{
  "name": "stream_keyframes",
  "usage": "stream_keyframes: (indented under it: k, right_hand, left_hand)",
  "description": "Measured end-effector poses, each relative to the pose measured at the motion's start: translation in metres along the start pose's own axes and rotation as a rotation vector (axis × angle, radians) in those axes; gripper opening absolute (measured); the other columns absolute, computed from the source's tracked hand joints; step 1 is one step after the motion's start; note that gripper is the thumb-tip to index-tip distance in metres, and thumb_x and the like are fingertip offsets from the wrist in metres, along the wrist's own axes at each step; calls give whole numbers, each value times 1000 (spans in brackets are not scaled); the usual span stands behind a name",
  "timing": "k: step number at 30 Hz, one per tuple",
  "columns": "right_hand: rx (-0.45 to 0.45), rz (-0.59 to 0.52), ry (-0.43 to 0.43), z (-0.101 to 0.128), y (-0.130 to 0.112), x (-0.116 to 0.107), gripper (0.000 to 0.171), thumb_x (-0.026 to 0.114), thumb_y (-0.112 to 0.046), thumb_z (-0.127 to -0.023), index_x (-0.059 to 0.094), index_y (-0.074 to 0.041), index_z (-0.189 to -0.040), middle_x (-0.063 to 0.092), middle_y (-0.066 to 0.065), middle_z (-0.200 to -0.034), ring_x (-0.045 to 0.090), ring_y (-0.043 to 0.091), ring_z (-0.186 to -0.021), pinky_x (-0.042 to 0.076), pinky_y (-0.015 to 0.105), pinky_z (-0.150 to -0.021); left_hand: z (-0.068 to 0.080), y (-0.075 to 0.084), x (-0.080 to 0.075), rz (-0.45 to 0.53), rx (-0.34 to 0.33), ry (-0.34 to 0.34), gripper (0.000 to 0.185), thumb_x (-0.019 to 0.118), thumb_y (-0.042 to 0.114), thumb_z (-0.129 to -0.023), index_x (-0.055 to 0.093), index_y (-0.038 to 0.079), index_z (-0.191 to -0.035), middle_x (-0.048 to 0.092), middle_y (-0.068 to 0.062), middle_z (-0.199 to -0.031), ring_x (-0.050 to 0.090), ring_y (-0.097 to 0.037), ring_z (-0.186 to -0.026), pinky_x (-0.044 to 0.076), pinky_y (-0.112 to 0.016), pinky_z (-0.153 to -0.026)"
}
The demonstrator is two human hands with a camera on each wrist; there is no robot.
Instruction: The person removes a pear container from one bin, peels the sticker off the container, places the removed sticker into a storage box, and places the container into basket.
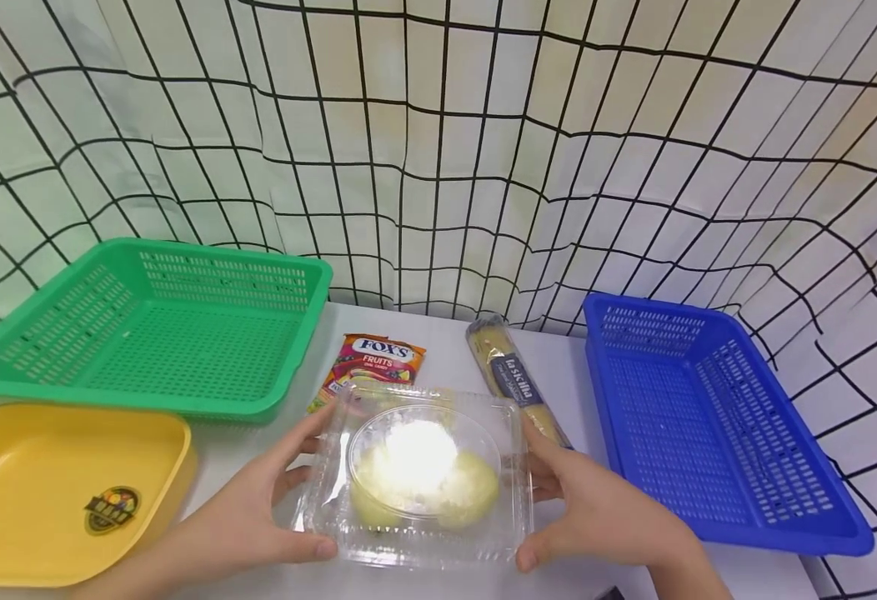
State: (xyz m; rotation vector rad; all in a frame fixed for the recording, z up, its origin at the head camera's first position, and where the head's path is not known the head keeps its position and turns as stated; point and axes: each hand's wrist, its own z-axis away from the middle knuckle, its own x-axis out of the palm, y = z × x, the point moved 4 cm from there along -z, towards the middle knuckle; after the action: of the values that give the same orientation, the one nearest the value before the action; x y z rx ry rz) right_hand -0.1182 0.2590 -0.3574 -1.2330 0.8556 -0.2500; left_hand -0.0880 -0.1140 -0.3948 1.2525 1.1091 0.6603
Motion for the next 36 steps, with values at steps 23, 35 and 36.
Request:
stream_keyframes:
  k: [23, 35, 36]
  right_hand:
    - [-115, -89, 171, -58, -66, -9, 114, 89, -46, -92, 16, -23, -177, 58, 17, -158, 66, 31, -135, 59, 39, -102]
    - [-167, -142, 189, -124, -94, 1, 123, 90, -55, -84, 15, -21, -176, 58, 12, -159, 62, 29, -140, 55, 39, -109]
    - [-150, -148, 196, -129, -95, 2, 125, 90, -57, -83, 16, -22, -176, 58, 10, -159, 64, 28, -138, 56, 39, -108]
  left_hand:
    - [7, 67, -80, 10, 226, 195, 102, 89, -7, -84, 40, 20, -170, 42, -7, -169, 47, -26, -139, 44, -18, -113]
    - [9, 62, -139, 205, 350, 263, 88, 68, -28, -86, 45, 3, -165, 49, -15, -164, 61, -24, -134, 60, -26, -97]
    - [10, 61, -144, 205, 352, 264, 86, 67, -28, -88, 45, 3, -165, 50, -15, -163, 61, -23, -134, 60, -27, -95]
